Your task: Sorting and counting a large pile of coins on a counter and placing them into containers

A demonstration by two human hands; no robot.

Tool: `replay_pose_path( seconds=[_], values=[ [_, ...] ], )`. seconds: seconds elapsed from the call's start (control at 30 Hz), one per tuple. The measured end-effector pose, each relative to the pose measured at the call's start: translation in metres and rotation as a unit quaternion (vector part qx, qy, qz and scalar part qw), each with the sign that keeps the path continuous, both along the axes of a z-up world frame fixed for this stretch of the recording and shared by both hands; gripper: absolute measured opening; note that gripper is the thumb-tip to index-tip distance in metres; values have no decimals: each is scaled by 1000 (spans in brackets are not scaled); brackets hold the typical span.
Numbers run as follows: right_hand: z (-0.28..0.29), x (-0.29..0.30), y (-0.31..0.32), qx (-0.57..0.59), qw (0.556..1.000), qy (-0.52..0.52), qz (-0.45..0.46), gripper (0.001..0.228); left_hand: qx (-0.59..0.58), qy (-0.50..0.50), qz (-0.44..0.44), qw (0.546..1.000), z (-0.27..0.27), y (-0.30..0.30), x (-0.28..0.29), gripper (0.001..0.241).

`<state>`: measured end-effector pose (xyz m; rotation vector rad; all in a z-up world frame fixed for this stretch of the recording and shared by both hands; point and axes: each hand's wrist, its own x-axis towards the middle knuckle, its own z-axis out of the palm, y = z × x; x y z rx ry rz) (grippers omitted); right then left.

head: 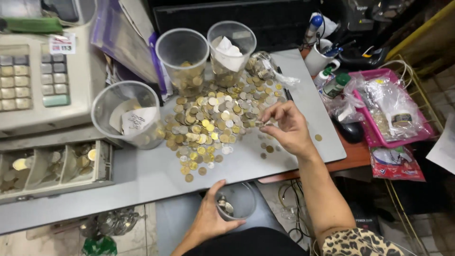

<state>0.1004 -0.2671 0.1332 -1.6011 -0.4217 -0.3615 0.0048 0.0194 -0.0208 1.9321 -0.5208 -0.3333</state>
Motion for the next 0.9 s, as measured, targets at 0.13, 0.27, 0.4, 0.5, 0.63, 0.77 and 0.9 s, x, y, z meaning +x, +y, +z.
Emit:
replay_pose_path(
  seconds=[0.13, 0.27, 0.4, 0.5, 0.63, 0.77, 0.9],
  values=[
    [-3, -18, -2, 65, 997, -4, 42, 40, 14, -4, 10, 1000, 3, -6, -4, 125],
    [-30, -21, -5, -321, 944, -68, -22, 27, 6, -32, 38, 999, -3, -12, -7, 123],
    [-47, -19, -15, -449, 883, -130, -42, 18, -14, -45, 54, 997, -6, -17, -11, 121],
    [-33, -12, -23, -461, 885, -9, 62, 36, -8, -38, 58, 998, -3, -19, -11, 120],
    [4, 8, -18, -496, 852, 68, 152, 26, -18, -51, 51, 997, -6, -18, -12, 117],
    [14, 40, 2, -474, 872, 44, 112, 20, -21, -71, 38, 997, -2, -14, -7, 118],
    [1, 83, 23, -417, 909, 24, 15, 23, -21, -57, -3, 998, -4, -7, -4, 118]
  ],
)
